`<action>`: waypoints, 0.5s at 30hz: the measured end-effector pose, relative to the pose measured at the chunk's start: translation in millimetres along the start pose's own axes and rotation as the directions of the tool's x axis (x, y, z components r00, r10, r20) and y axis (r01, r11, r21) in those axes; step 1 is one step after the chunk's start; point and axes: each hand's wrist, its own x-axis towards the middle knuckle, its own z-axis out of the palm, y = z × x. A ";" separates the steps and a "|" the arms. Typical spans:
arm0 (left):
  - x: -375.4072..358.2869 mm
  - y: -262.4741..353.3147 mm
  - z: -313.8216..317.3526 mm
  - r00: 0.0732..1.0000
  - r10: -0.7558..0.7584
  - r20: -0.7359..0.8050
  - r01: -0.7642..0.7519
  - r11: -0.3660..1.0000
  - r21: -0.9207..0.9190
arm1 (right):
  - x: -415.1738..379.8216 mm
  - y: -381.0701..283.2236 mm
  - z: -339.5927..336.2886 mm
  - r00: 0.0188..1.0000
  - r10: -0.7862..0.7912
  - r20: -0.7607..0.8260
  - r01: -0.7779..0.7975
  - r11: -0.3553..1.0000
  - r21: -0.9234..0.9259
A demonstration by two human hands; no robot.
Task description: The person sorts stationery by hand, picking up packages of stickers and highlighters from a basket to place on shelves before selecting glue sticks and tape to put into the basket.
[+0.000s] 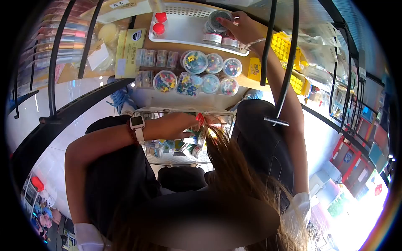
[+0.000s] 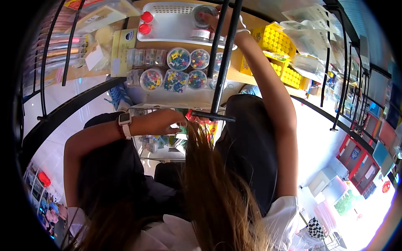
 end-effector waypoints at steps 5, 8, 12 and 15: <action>0.3 2.7 -4.2 0.996 0.067 -0.066 -0.063 0.996 0.070 | 3.4 -19.8 20.4 0.959 0.262 0.112 -0.248 0.961 -0.124; 2.3 1.3 -6.3 1.000 0.009 -0.018 -0.008 0.999 0.050 | 3.7 -15.2 20.3 0.969 0.245 0.025 -0.244 0.969 -0.029; 3.9 -0.7 -7.4 1.000 0.008 0.005 -0.009 0.989 0.147 | 13.7 1.1 23.0 0.974 -0.114 -0.194 0.032 0.923 -0.382; 1.3 -17.1 2.4 1.000 -0.013 -0.003 0.013 0.983 0.183 | -6.2 -28.3 27.9 0.795 -0.489 -0.358 0.207 0.774 -0.598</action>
